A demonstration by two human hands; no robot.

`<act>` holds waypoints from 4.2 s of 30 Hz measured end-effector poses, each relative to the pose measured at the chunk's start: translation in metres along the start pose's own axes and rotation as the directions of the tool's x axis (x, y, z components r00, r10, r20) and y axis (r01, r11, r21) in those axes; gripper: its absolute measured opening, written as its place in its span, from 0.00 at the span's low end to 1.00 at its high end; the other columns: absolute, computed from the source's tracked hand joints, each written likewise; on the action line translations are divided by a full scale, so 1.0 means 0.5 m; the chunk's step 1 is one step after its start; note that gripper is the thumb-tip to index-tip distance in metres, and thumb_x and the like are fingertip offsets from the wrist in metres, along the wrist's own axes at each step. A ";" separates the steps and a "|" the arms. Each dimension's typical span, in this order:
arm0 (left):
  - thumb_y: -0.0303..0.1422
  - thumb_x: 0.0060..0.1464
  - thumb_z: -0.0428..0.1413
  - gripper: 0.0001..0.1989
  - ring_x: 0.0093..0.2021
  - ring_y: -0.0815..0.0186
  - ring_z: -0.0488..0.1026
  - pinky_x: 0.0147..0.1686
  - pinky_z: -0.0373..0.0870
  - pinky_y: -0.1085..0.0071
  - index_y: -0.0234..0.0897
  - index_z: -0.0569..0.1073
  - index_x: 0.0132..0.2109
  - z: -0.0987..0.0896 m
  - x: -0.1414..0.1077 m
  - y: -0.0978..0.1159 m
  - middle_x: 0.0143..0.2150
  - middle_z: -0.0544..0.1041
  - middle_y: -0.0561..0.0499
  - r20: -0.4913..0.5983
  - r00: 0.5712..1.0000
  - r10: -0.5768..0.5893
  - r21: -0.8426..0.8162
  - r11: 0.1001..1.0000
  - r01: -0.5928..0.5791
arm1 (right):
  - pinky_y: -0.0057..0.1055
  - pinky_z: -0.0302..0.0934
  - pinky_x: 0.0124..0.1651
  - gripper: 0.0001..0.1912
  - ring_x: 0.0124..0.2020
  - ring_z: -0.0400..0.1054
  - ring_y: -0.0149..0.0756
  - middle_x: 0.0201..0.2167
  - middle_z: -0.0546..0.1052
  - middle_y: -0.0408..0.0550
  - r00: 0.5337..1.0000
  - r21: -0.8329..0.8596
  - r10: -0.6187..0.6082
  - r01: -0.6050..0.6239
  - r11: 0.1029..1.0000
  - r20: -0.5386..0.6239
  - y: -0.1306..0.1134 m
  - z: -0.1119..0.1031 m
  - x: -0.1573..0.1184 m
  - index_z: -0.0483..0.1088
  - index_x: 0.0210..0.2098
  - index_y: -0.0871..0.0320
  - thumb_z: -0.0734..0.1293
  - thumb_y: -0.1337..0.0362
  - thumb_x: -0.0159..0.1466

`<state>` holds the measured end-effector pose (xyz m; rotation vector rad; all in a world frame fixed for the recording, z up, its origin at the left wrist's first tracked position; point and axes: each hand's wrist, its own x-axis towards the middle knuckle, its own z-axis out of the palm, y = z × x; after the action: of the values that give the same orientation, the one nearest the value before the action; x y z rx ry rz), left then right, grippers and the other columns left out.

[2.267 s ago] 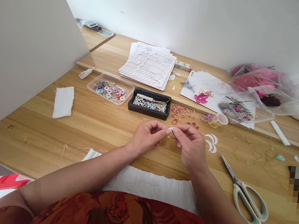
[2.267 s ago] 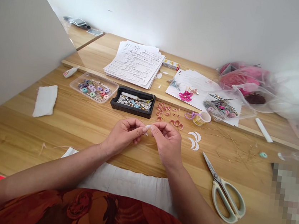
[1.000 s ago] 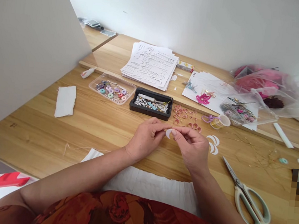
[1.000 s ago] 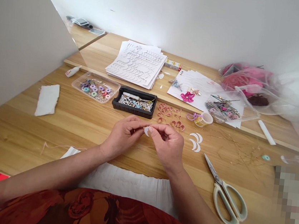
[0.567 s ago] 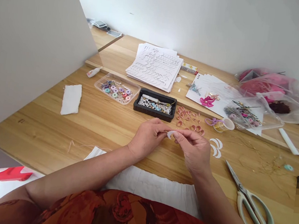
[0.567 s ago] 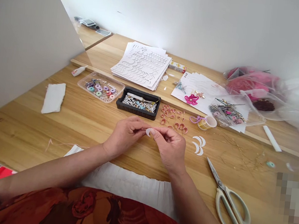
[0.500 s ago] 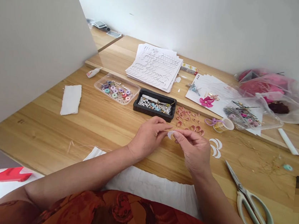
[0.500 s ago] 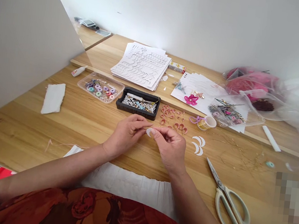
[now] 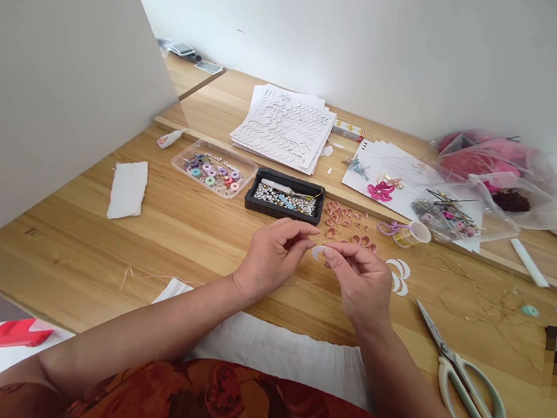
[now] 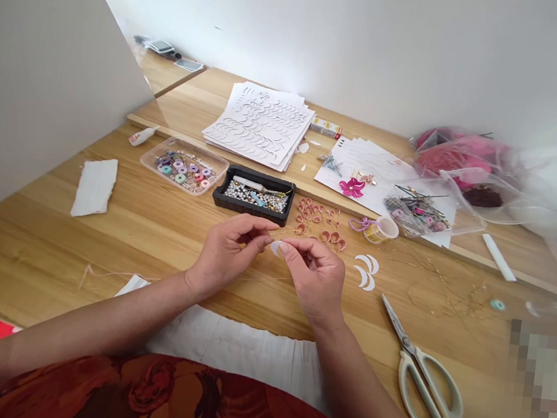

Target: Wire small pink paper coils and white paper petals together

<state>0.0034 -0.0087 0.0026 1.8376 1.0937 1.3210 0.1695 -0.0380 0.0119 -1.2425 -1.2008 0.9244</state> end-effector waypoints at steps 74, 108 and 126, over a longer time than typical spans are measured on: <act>0.42 0.53 0.66 0.14 0.23 0.74 0.69 0.16 0.51 0.78 0.33 0.80 0.36 -0.013 0.023 0.007 0.28 0.78 0.50 0.520 0.691 -0.502 -0.429 0.546 0.720 | 0.20 0.50 0.15 0.17 0.19 0.67 0.27 0.23 0.77 0.44 0.890 0.305 0.456 -0.440 0.845 0.019 -0.012 0.005 0.012 0.72 0.25 0.59 0.80 0.56 0.48; 0.39 0.46 0.68 0.13 0.26 0.72 0.68 0.29 0.63 0.74 0.33 0.78 0.31 -0.016 0.025 0.010 0.25 0.76 0.53 0.370 0.752 -0.546 -0.370 0.655 0.658 | 0.23 0.61 0.21 0.09 0.25 0.73 0.30 0.27 0.80 0.46 0.960 0.246 0.277 -0.276 0.929 0.030 -0.005 0.005 0.001 0.78 0.33 0.58 0.75 0.60 0.57; 0.38 0.46 0.68 0.12 0.29 0.68 0.72 0.32 0.67 0.72 0.34 0.83 0.36 -0.017 0.028 0.015 0.31 0.82 0.49 0.326 0.829 -0.454 -0.269 0.796 0.542 | 0.30 0.65 0.32 0.07 0.27 0.72 0.33 0.27 0.79 0.45 0.998 -0.153 0.067 -0.065 0.986 0.009 -0.008 0.005 -0.007 0.76 0.34 0.56 0.73 0.59 0.62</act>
<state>-0.0004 0.0003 0.0180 1.2771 1.0353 0.8721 0.1658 -0.0415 0.0149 -1.4073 -1.2670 0.9036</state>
